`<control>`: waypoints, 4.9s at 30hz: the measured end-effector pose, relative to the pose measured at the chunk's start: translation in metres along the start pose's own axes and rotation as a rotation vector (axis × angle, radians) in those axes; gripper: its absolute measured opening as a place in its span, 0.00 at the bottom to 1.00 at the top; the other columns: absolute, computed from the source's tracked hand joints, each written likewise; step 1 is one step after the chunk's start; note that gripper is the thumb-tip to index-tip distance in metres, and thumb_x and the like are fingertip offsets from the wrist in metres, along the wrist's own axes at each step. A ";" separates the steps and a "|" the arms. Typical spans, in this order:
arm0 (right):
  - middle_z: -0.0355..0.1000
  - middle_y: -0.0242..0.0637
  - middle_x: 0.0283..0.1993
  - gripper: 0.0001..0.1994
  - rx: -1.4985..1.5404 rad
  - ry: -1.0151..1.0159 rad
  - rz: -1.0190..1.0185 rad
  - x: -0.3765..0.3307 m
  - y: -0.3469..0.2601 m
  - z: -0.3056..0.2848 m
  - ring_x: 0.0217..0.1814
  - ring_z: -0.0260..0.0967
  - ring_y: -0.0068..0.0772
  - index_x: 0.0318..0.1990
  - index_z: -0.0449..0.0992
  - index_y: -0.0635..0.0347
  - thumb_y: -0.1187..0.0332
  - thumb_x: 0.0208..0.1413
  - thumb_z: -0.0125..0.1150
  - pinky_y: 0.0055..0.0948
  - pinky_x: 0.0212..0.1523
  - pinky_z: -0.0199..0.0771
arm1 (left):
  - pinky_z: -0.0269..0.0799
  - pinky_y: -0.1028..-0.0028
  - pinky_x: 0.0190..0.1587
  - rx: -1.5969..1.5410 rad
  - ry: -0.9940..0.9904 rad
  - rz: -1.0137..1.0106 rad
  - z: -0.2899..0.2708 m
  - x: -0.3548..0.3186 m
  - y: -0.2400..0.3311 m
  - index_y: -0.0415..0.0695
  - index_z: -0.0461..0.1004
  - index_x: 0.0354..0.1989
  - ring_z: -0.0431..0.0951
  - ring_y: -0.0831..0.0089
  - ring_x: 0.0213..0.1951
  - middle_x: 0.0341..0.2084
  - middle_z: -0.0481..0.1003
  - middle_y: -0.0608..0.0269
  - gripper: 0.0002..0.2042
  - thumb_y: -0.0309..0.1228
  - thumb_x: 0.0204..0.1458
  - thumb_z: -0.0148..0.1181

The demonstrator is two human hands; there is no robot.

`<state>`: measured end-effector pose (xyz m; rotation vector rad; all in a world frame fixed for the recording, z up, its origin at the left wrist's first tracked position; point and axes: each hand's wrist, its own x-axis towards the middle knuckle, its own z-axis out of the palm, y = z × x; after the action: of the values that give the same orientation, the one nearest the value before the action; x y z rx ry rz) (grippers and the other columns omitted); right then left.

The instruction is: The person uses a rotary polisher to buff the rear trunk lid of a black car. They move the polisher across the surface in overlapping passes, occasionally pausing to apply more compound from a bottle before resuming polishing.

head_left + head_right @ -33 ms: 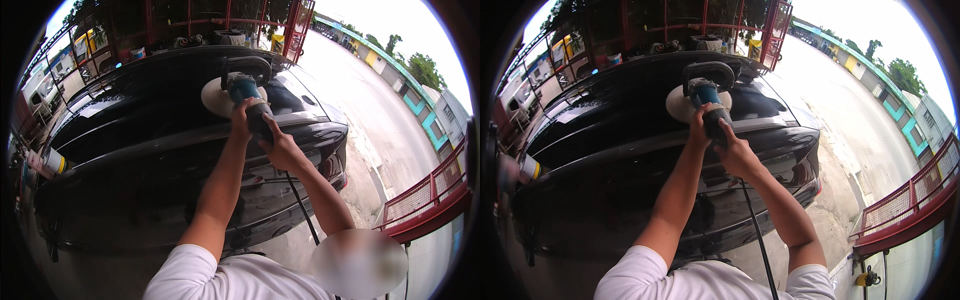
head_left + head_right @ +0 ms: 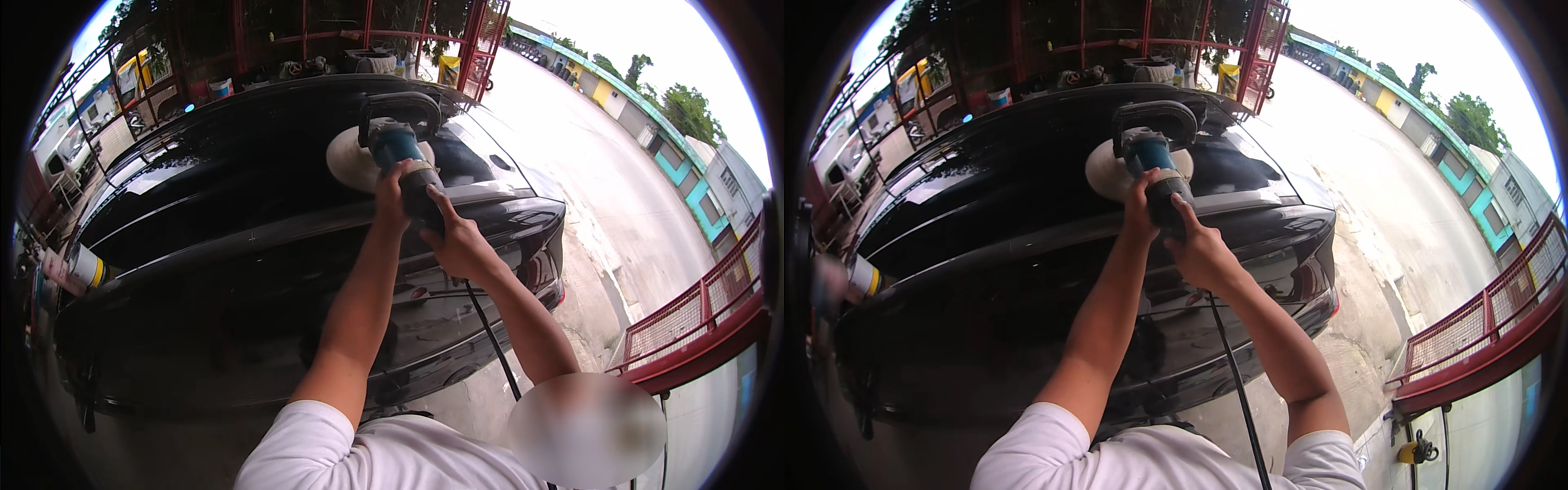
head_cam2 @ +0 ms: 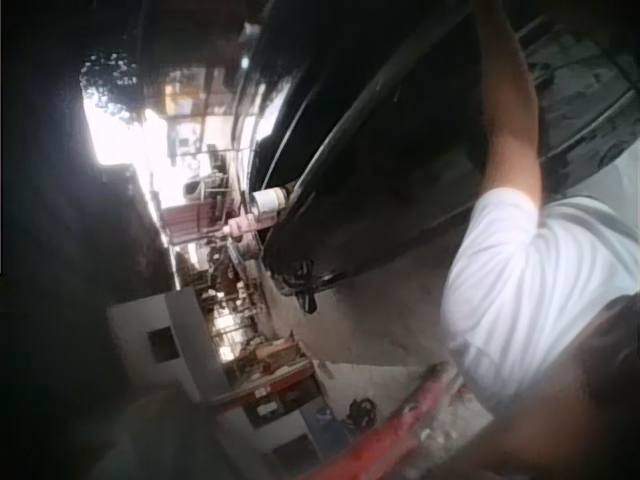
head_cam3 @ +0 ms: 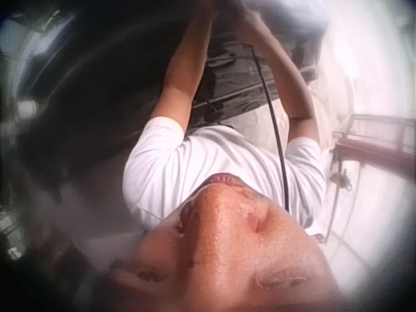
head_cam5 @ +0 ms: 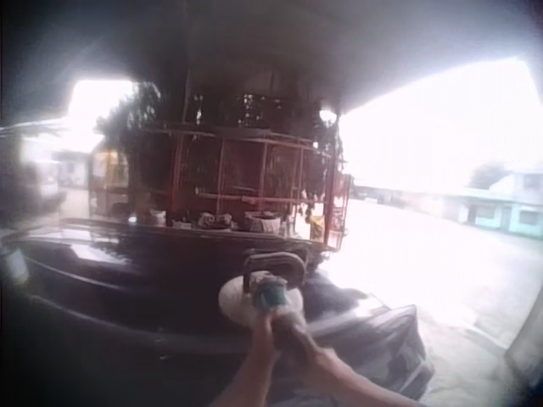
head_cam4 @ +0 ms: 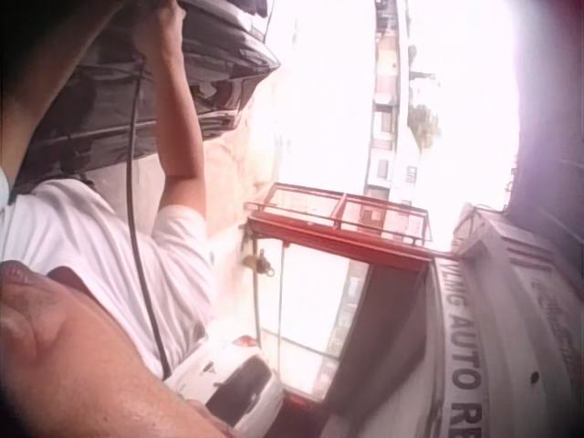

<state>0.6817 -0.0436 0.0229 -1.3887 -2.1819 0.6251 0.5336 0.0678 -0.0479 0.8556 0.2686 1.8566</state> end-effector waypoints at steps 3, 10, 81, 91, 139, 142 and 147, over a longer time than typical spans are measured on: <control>0.77 0.72 0.51 0.38 0.000 -0.013 0.067 -0.009 -0.014 0.003 0.57 0.76 0.76 0.80 0.48 0.41 0.64 0.68 0.63 0.56 0.54 0.76 | 0.86 0.62 0.44 -0.083 0.053 -0.098 0.010 -0.010 0.016 0.32 0.75 0.49 0.87 0.59 0.38 0.39 0.81 0.48 0.19 0.37 0.58 0.64; 0.77 0.71 0.52 0.39 -0.039 -0.018 0.038 -0.021 -0.064 0.044 0.56 0.78 0.73 0.81 0.47 0.40 0.64 0.68 0.63 0.55 0.52 0.77 | 0.83 0.64 0.49 0.080 -0.039 -0.019 -0.048 -0.021 0.059 0.33 0.74 0.52 0.84 0.63 0.43 0.42 0.80 0.50 0.16 0.35 0.64 0.58; 0.80 0.66 0.42 0.47 -0.098 0.058 0.048 0.002 -0.057 0.040 0.35 0.83 0.59 0.83 0.44 0.34 0.72 0.59 0.59 0.51 0.42 0.82 | 0.83 0.64 0.44 -0.139 0.066 -0.345 -0.034 0.017 0.046 0.39 0.76 0.50 0.85 0.64 0.37 0.38 0.80 0.56 0.19 0.44 0.65 0.57; 0.79 0.57 0.38 0.48 -0.137 -0.139 -0.124 0.018 -0.170 0.107 0.33 0.77 0.50 0.84 0.42 0.38 0.76 0.59 0.60 0.46 0.38 0.79 | 0.83 0.64 0.46 -0.212 0.124 -0.124 -0.119 -0.008 0.179 0.34 0.76 0.50 0.87 0.61 0.38 0.40 0.83 0.49 0.20 0.41 0.62 0.58; 0.79 0.50 0.28 0.31 0.109 -0.428 -0.169 0.046 -0.212 0.157 0.23 0.81 0.42 0.64 0.66 0.73 0.70 0.52 0.63 0.37 0.26 0.83 | 0.82 0.60 0.51 -0.041 0.407 0.211 -0.194 -0.048 0.290 0.36 0.71 0.58 0.84 0.58 0.45 0.44 0.80 0.52 0.23 0.44 0.64 0.56; 0.79 0.47 0.27 0.31 0.118 -0.407 -0.152 0.043 -0.183 0.132 0.23 0.81 0.42 0.64 0.66 0.72 0.70 0.52 0.63 0.37 0.26 0.83 | 0.82 0.60 0.51 -0.070 0.414 0.179 -0.169 -0.041 0.254 0.35 0.71 0.56 0.85 0.58 0.44 0.43 0.81 0.51 0.23 0.43 0.64 0.56; 0.78 0.46 0.28 0.30 0.123 -0.372 -0.089 0.040 -0.124 0.089 0.23 0.81 0.41 0.65 0.67 0.69 0.71 0.53 0.63 0.37 0.26 0.83 | 0.83 0.61 0.51 -0.071 0.348 0.171 -0.108 -0.036 0.195 0.35 0.72 0.55 0.85 0.57 0.44 0.44 0.81 0.48 0.21 0.41 0.64 0.57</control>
<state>0.5258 -0.0647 0.0345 -1.1781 -2.4233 1.0348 0.3305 -0.0299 -0.0369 0.5152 0.3514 2.1608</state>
